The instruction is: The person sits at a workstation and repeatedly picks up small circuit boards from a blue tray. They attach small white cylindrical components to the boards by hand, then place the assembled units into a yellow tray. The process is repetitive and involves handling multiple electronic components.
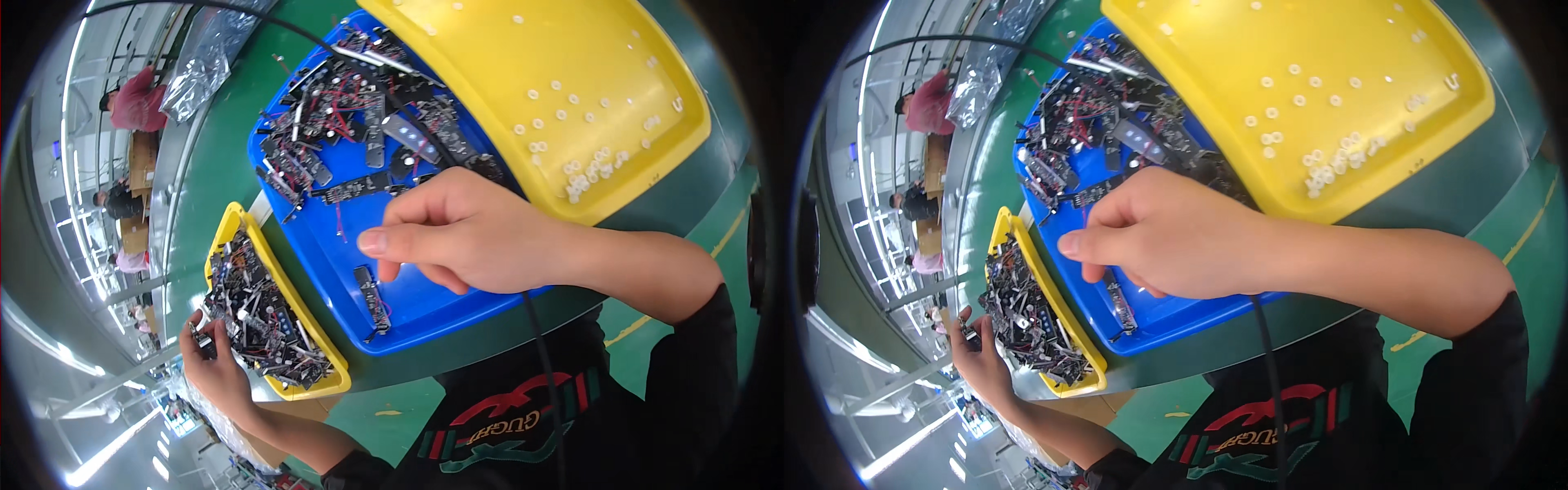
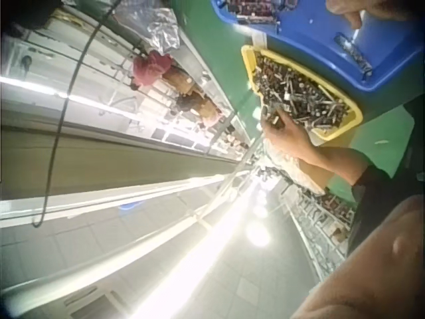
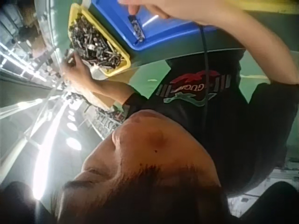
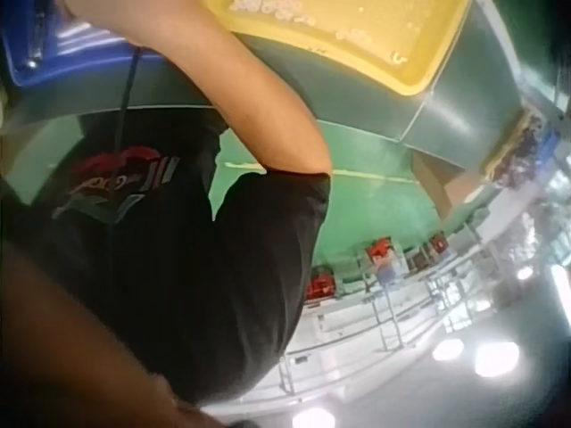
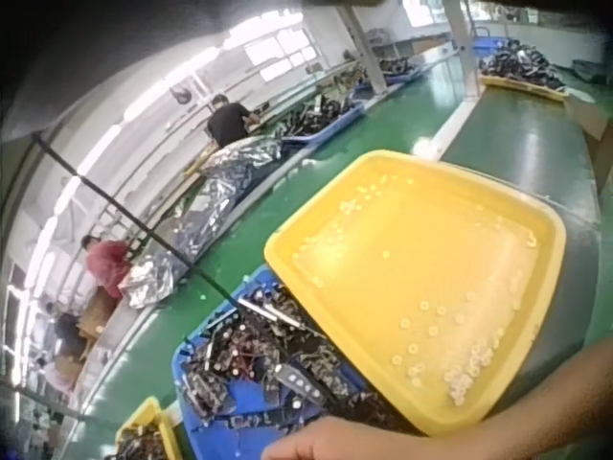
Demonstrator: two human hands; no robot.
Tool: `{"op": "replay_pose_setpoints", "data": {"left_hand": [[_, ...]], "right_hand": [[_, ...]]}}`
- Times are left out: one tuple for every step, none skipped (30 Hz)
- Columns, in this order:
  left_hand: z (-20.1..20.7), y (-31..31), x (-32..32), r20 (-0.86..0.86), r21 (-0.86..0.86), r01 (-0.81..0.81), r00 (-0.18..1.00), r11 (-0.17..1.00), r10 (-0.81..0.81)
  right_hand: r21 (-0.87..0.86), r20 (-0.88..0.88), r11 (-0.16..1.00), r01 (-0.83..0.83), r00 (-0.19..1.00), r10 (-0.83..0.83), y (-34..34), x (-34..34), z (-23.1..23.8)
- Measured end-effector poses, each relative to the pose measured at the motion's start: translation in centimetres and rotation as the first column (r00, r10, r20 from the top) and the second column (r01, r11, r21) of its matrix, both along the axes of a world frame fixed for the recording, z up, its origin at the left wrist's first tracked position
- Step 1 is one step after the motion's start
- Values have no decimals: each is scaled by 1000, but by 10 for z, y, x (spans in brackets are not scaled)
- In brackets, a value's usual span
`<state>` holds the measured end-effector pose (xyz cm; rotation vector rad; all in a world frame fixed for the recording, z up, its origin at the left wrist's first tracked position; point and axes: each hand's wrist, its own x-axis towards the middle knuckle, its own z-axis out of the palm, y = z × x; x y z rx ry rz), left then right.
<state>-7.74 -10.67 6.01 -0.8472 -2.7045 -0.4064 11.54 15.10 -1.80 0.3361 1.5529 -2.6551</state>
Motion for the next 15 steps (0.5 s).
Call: {"op": "replay_pose_setpoints", "data": {"left_hand": [[-1, 1, -3, -16, -64, -37, 999, 997, 36], [-6, 0, -6, -1, -82, -24, 1000, 996, 24], [-8, 1, -4, -22, -127, -40, 999, 991, 38], [-11, 6, -3, -36, -160, -42, 999, 986, 36], [-10, 7, -2, -41, -163, -69, 997, 984, 63], [-13, 2, -8, -108, -172, 0, 994, 985, -19], [-16, 8, -5, -121, -215, -32, 993, 976, 6], [-15, 14, -2, -144, -255, -73, 989, 964, 37], [-19, 17, -3, -132, -276, -66, 991, 959, 31], [-19, 14, -6, -135, -296, -77, 990, 952, 38], [-20, 14, -7, -139, -317, -90, 989, 944, 48], [-21, 18, -6, -117, -276, -80, 992, 958, 49], [-21, 16, -7, -105, -248, -81, 993, 965, 56], [-21, 13, -8, -96, -221, -86, 993, 971, 66], [-26, 9, -16, -123, -265, -82, 991, 961, 50]], "right_hand": [[13, 18, 1000, 8, 1000, -8, 0, 1, 4], [-39, -7, 999, 13, 1000, -14, 1, 2, 4], [-98, -36, 995, 6, 999, -9, 0, 2, 4], [-146, -60, 989, 12, 998, -21, 0, 3, 6], [-221, -87, 975, 8, 996, -28, -1, 2, 6], [-296, -113, 955, 3, 993, -38, -2, 2, 3], [-368, -140, 930, -9, 989, -46, -3, 1, -3], [-419, -128, 908, 6, 990, -66, -2, 1, -5], [-469, -116, 883, 20, 990, -85, 0, 3, -5], [-518, -120, 855, 14, 989, -90, 1, 1, -5], [-491, -110, 871, 22, 990, -87, 3, 1, -4], [-503, -99, 863, 49, 989, -114, 6, 1, -3], [-529, -95, 847, 63, 987, -133, 2, -2, -5], [-555, -93, 828, 73, 985, -149, 2, -4, -7], [-532, -87, 844, 74, 986, -141, 5, -4, -7]]}}
